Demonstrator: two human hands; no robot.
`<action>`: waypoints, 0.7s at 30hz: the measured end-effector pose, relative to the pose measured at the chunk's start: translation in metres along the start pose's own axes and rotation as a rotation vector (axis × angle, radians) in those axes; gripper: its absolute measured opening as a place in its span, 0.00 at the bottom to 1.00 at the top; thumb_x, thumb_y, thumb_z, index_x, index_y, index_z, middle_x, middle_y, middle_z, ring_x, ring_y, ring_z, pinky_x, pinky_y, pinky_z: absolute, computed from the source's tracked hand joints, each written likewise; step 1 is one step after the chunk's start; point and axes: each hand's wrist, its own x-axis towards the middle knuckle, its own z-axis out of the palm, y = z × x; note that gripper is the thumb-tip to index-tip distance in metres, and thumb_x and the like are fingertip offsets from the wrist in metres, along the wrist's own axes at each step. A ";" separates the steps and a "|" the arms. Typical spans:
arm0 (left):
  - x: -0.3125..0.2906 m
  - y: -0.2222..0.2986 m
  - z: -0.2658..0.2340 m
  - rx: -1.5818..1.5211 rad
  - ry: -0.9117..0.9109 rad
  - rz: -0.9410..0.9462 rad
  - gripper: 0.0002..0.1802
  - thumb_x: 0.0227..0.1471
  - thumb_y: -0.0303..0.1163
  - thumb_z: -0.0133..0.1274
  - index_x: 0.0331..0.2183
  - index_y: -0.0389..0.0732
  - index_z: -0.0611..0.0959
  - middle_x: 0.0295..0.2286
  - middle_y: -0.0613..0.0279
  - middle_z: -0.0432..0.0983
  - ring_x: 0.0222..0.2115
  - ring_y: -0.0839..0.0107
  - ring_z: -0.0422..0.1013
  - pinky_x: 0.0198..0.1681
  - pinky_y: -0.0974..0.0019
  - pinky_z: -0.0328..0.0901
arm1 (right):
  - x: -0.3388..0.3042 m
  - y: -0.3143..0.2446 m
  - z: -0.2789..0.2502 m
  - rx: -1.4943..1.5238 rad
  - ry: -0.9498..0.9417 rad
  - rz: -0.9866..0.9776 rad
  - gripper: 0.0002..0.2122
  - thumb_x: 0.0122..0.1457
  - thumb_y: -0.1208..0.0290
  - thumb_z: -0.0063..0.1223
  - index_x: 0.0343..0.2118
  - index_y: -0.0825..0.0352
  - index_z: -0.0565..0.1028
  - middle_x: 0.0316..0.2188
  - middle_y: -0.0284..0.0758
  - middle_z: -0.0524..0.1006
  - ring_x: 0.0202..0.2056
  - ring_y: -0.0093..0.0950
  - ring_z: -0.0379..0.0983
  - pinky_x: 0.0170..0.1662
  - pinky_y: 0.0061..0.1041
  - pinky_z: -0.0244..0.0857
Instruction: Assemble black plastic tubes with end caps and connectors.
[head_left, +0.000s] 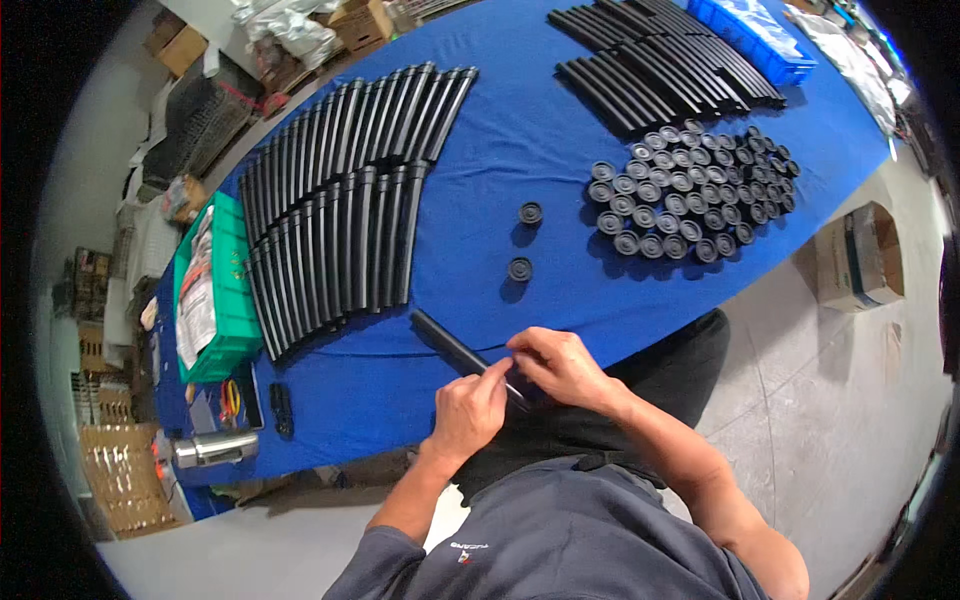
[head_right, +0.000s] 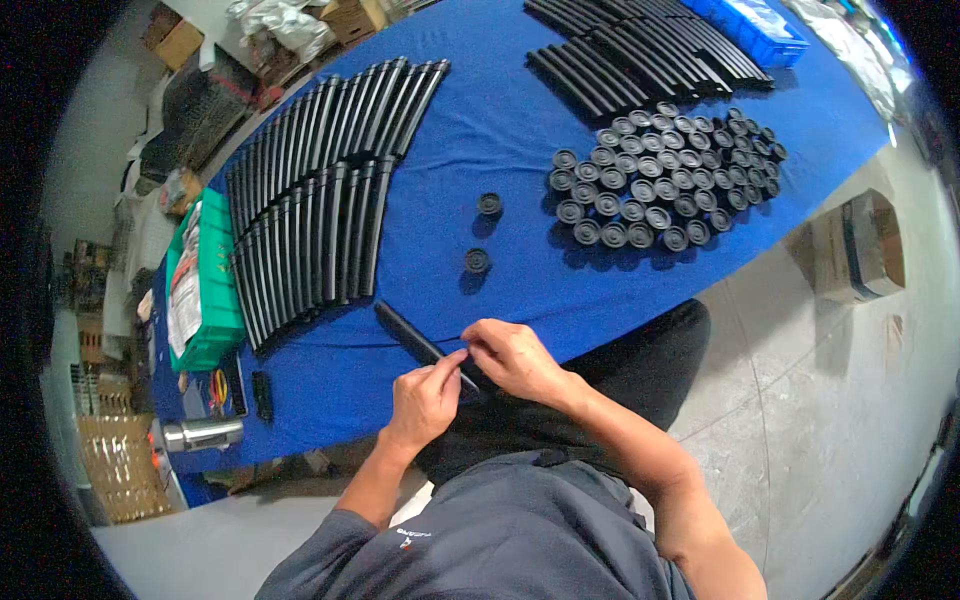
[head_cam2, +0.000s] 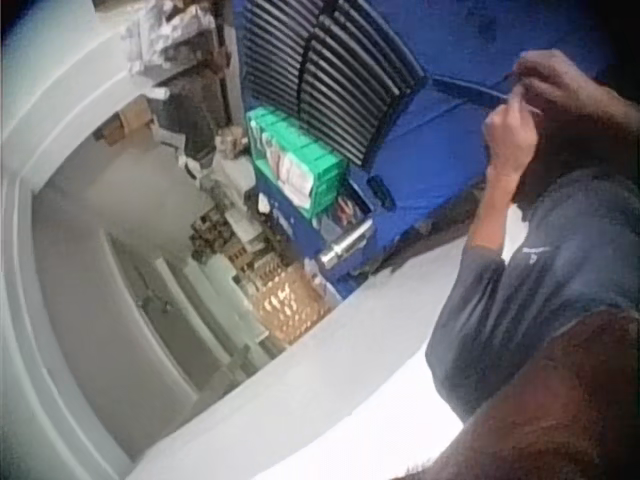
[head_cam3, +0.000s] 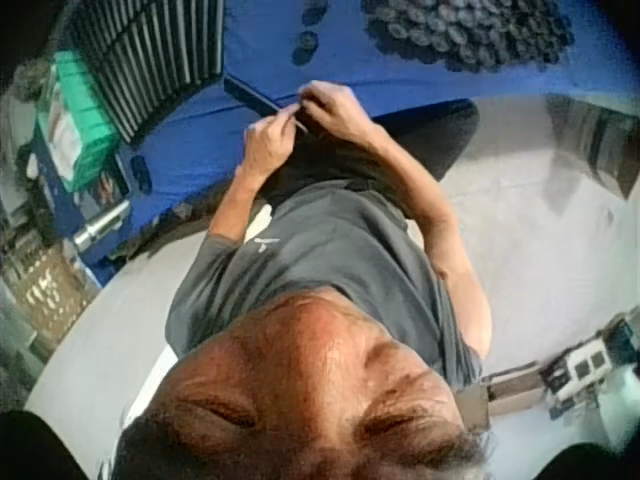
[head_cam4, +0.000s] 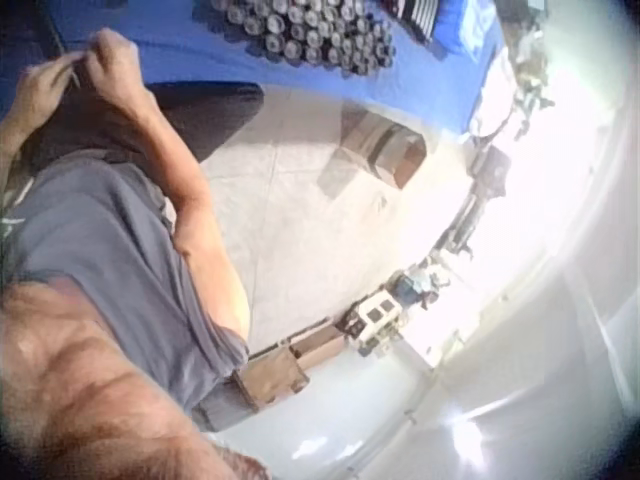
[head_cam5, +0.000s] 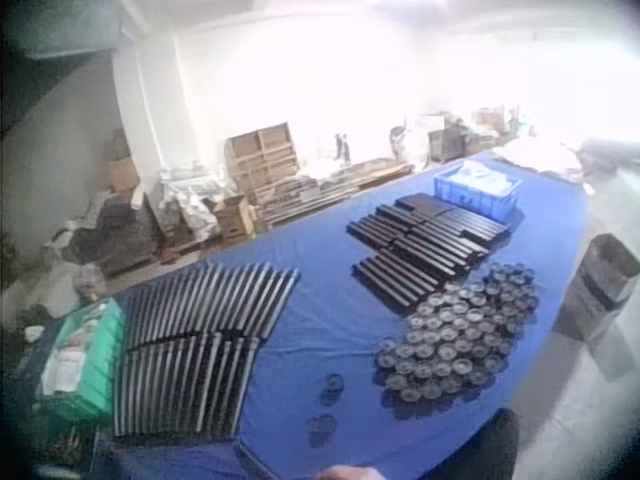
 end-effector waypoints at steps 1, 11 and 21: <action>-0.001 0.002 -0.008 0.020 0.000 -0.017 0.12 0.50 0.23 0.54 0.39 0.39 0.84 0.24 0.51 0.79 0.26 0.53 0.77 0.30 0.54 0.70 | 0.001 -0.003 -0.001 0.032 -0.008 0.005 0.07 0.60 0.78 0.51 0.40 0.74 0.75 0.28 0.42 0.78 0.27 0.29 0.78 0.31 0.28 0.72; -0.014 -0.023 -0.028 0.259 -0.098 0.229 0.21 0.35 0.21 0.57 0.38 0.42 0.83 0.41 0.57 0.75 0.48 0.58 0.70 0.57 0.49 0.62 | -0.005 -0.005 0.002 0.107 0.003 0.094 0.08 0.57 0.78 0.54 0.39 0.73 0.75 0.30 0.45 0.77 0.32 0.43 0.77 0.35 0.35 0.70; 0.012 0.003 -0.038 0.055 0.086 0.087 0.19 0.35 0.19 0.59 0.36 0.38 0.79 0.32 0.55 0.76 0.35 0.55 0.73 0.41 0.56 0.66 | -0.002 -0.006 -0.013 0.344 -0.084 0.045 0.22 0.56 0.79 0.55 0.56 0.68 0.71 0.33 0.39 0.77 0.29 0.27 0.76 0.35 0.25 0.71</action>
